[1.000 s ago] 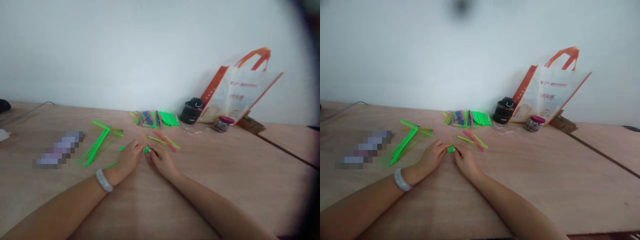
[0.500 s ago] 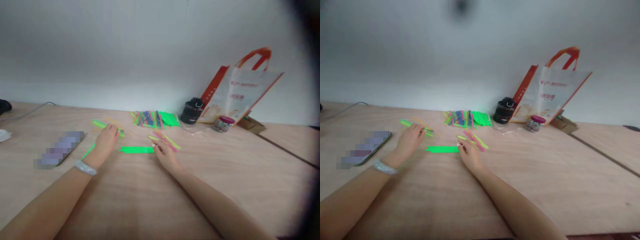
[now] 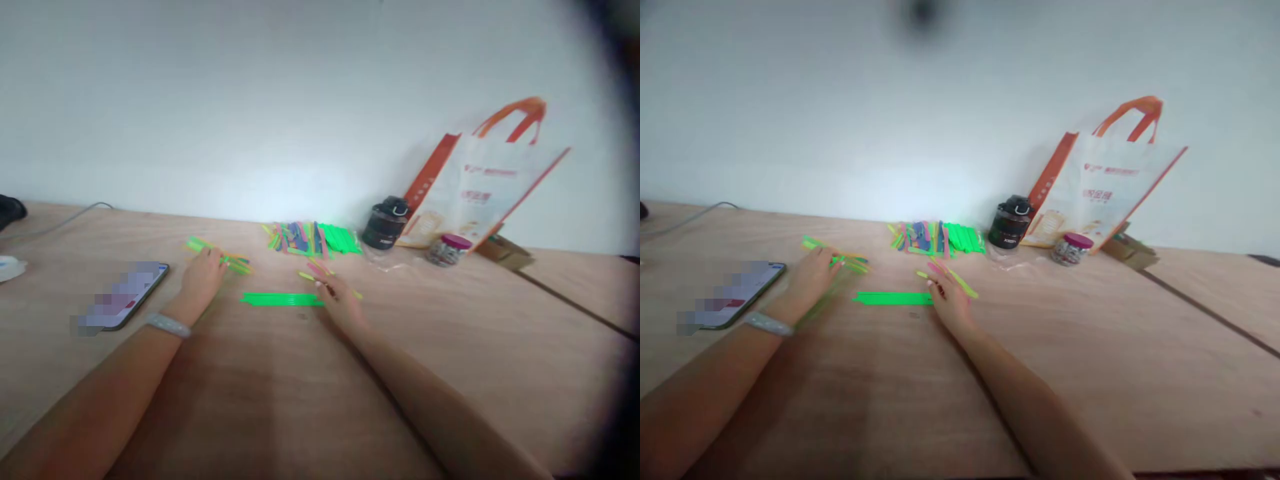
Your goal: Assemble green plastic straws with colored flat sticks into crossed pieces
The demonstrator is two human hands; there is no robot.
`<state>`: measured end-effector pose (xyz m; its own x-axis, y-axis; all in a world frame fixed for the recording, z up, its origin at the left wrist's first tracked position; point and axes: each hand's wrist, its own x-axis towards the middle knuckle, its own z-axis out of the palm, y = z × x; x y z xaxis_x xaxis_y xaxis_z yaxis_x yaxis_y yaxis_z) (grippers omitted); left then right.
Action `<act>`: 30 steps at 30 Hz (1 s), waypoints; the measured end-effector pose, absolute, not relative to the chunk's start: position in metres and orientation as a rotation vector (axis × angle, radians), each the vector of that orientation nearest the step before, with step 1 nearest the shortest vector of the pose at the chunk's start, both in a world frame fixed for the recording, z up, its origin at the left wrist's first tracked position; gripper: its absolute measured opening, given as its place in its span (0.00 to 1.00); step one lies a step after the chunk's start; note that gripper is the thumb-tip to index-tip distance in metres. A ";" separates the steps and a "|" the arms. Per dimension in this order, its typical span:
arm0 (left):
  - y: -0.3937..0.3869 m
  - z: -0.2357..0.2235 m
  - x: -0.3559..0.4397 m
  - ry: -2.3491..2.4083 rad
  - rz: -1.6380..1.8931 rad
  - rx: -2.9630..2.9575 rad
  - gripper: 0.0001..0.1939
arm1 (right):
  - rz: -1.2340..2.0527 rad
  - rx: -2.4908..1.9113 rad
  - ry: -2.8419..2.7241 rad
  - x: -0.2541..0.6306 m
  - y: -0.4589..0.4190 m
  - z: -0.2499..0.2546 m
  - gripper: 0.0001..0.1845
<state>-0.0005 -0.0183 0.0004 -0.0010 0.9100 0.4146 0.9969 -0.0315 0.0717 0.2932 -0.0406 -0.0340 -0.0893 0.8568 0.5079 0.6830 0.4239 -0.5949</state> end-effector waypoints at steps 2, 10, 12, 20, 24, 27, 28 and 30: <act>-0.018 0.000 0.000 -1.999 -0.515 -2.030 0.11 | 0.238 -1.351 -1.807 0.299 -0.037 -0.033 0.17; -0.024 0.003 0.007 -2.020 -0.466 -2.057 0.11 | 0.039 -1.592 -1.860 0.330 -0.022 -0.029 0.13; -0.025 0.003 0.009 -2.012 -0.449 -2.056 0.12 | -0.019 -1.644 -1.943 0.334 -0.022 -0.028 0.12; -0.023 -0.002 0.009 -1.996 -0.446 -2.079 0.12 | -0.154 -1.764 -2.117 0.328 -0.028 -0.026 0.10; -0.021 -0.004 0.009 -2.021 -0.389 -2.075 0.11 | -0.186 -1.752 -2.133 0.327 -0.028 -0.027 0.10; -0.018 -0.005 0.009 -2.035 -0.364 -2.055 0.12 | -0.195 -1.747 -2.149 0.327 -0.028 -0.028 0.09; -0.017 -0.005 0.008 -2.040 -0.361 -2.049 0.12 | -0.198 -1.746 -2.158 0.327 -0.028 -0.028 0.08; -0.016 -0.005 0.008 -2.044 -0.361 -2.044 0.12 | -0.203 -1.751 -2.168 0.327 -0.028 -0.027 0.08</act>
<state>0.0079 -0.0163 -0.0049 -0.0021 0.9437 0.3309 0.9999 -0.0022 0.0125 0.3268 -0.0278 -0.0275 -0.1783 0.9186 0.3527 0.9681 0.2278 -0.1039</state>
